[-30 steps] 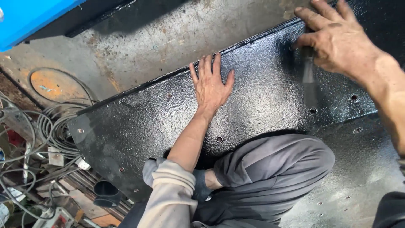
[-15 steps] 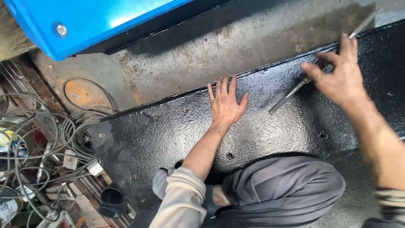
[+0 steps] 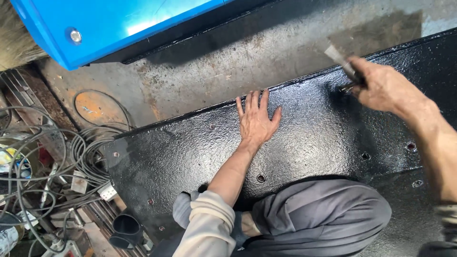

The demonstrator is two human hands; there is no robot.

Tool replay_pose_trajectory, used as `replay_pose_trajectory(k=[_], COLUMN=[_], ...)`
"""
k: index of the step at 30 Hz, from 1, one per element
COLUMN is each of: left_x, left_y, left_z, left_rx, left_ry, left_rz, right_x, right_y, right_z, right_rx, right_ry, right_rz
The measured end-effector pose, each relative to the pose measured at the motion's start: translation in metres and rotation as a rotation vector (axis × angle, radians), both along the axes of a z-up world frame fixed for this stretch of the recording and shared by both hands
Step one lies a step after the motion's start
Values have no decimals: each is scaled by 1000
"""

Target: The person sits on the floor with a black painted steel machine panel across their lap and uses a metal drift punch to drive brass pins into aligned holes along the panel's edge, repositioning the punch hole by hole and tapping it to seat each pin.

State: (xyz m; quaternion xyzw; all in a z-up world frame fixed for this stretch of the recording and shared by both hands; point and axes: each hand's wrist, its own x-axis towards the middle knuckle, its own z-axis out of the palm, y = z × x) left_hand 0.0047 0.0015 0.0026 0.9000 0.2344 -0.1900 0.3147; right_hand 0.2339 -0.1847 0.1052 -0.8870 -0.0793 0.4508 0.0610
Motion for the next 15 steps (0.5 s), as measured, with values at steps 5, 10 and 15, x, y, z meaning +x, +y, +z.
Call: replay_pose_trajectory(k=[5,10,15], left_x=[-1,-3,-3], left_y=[0,-1,0], left_z=[3,-1,2], left_rx=[-20,-10,-21], left_ry=[-14,-45,-28], left_rz=[16,10,26], right_x=[1,-27,-27], right_y=[-40,-22,-16], right_z=[-35,-4,-1], right_rx=[-10,285,-56], right_ry=[-378,-429,-60], right_rz=[1139,564,-229])
